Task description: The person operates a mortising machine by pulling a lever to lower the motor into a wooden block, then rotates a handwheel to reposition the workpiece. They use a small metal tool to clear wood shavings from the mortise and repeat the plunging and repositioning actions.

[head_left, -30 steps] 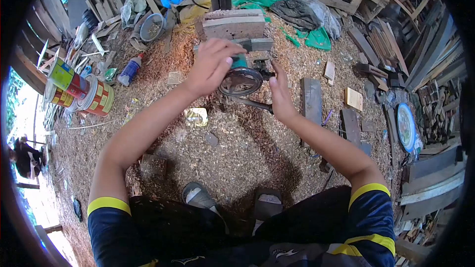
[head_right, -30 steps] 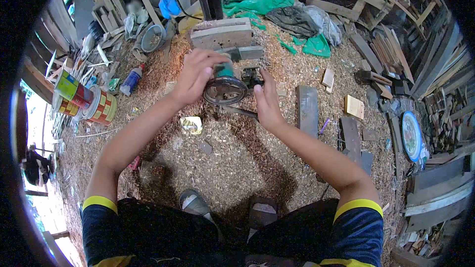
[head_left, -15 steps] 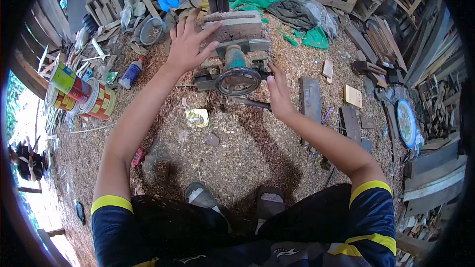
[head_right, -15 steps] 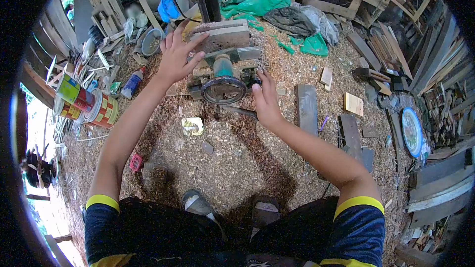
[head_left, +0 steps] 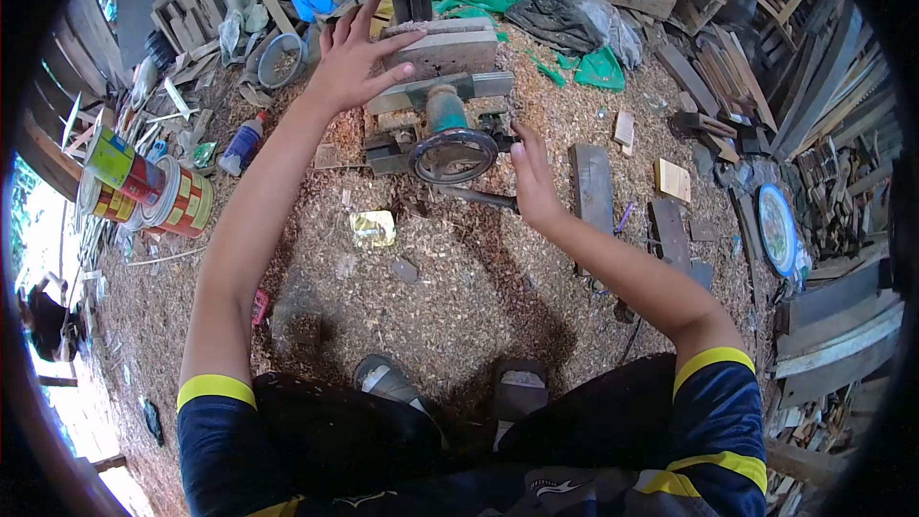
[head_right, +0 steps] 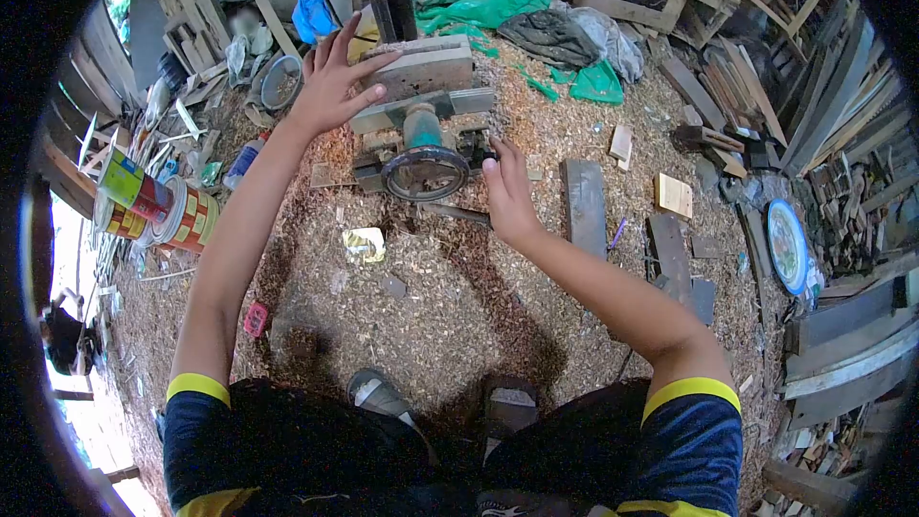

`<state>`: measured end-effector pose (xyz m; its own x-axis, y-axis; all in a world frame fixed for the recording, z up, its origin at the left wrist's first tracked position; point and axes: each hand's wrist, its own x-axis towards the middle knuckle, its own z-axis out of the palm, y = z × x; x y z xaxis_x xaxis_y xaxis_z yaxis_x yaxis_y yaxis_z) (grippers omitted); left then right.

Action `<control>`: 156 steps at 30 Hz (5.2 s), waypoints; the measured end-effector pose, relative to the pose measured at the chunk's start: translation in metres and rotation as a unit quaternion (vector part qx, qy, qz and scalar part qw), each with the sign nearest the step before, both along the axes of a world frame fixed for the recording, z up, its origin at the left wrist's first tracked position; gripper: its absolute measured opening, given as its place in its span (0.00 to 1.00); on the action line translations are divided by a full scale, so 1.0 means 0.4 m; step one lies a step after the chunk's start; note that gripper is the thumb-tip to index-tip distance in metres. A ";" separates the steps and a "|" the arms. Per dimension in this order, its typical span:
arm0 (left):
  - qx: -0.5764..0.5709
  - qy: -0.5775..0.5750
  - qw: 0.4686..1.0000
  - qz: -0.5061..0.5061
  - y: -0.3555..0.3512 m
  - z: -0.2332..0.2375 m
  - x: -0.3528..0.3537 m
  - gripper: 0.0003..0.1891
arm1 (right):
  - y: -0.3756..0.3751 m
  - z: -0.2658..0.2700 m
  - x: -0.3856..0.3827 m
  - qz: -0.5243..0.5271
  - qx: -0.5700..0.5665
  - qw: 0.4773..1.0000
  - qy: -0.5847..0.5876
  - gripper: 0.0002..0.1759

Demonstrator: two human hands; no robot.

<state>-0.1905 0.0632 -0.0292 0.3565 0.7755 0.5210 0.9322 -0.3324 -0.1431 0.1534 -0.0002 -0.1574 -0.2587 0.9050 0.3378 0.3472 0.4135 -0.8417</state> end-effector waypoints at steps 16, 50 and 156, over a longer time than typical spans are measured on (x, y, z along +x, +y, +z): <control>0.011 -0.013 1.000 0.019 0.060 -0.031 -0.036 0.33 | -0.003 0.006 -0.004 -0.011 0.006 1.000 -0.007 0.30; -0.140 -0.168 0.931 -0.293 -0.184 0.067 0.336 0.15 | -0.049 0.358 0.082 -0.063 -0.188 0.977 0.084 0.23; -0.142 -0.259 0.954 -0.057 -0.174 0.050 0.368 0.10 | 0.642 1.261 -0.331 0.043 0.043 0.924 0.378 0.42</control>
<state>-0.0433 -0.0065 -0.0093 0.1980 0.8832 0.4252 0.8085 -0.3924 0.4385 0.0212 0.2566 0.3468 0.0115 0.8535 0.5209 -0.3641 0.4888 -0.7928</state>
